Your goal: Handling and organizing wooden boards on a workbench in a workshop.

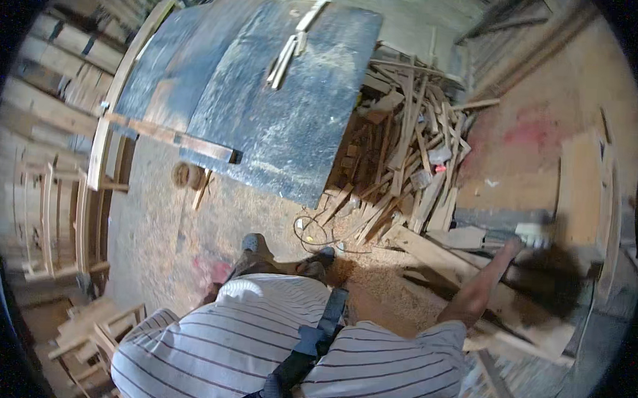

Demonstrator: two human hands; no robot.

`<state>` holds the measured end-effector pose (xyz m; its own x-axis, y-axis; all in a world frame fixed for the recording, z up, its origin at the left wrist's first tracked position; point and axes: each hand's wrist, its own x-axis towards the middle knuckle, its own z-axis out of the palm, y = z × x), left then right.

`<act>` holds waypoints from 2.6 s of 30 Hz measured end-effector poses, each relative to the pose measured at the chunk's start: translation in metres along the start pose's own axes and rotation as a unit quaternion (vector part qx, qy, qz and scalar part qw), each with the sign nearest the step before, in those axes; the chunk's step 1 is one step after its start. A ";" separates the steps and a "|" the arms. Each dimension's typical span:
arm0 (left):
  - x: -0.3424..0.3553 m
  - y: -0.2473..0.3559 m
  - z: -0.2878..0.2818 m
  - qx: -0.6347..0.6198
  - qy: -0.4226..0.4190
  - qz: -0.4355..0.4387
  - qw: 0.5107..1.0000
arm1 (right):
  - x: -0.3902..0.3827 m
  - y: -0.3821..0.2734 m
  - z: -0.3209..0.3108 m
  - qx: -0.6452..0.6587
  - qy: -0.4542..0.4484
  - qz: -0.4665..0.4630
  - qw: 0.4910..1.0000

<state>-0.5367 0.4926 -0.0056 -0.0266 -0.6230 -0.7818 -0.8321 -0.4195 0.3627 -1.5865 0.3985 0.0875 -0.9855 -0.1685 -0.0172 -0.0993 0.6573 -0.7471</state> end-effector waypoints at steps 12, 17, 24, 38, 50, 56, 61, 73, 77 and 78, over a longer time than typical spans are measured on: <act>0.102 -0.013 0.004 -0.353 0.187 0.339 0.852 | -0.107 0.050 0.082 -0.110 -0.437 -0.330 0.829; 0.181 -0.053 -0.043 -0.406 0.046 -0.034 0.912 | -0.439 -0.069 0.118 -0.121 -0.750 -0.248 0.601; 0.215 -0.106 -0.157 -0.239 0.157 -0.032 0.958 | -0.800 -0.258 0.217 0.013 -0.647 -0.524 0.554; 0.223 -0.223 -0.546 -0.523 0.144 -0.011 0.840 | -1.020 -0.377 0.412 -0.144 -0.299 -0.589 0.737; 0.304 -0.242 -0.661 -0.822 0.257 -0.004 0.508 | -1.122 -0.251 0.313 -0.145 -0.333 -0.537 0.761; 0.186 -0.189 -0.680 -0.778 0.367 0.170 0.482 | -1.108 -0.240 0.308 -0.090 -0.359 -0.520 0.770; 0.035 -0.109 -0.664 -0.712 0.340 0.384 0.480 | -1.080 -0.261 0.285 -0.011 -0.512 -0.420 0.749; 0.042 0.035 -0.498 -0.548 0.178 0.399 0.713 | -1.033 -0.470 -0.009 0.428 -0.254 -0.495 0.712; 0.153 -0.008 -0.375 -0.594 0.010 -0.077 0.801 | -0.998 -0.446 -0.030 0.583 -0.195 -0.339 0.712; 0.176 -0.020 -0.351 -0.641 -0.111 -0.107 0.752 | -0.985 -0.433 -0.032 0.588 -0.132 -0.306 0.737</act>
<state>-0.3304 0.1596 0.0274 -0.1779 -0.3849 -0.9056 0.3830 -0.8748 0.2966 -0.5771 0.3031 0.4496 -0.7299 -0.4075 0.5488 -0.1736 -0.6660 -0.7255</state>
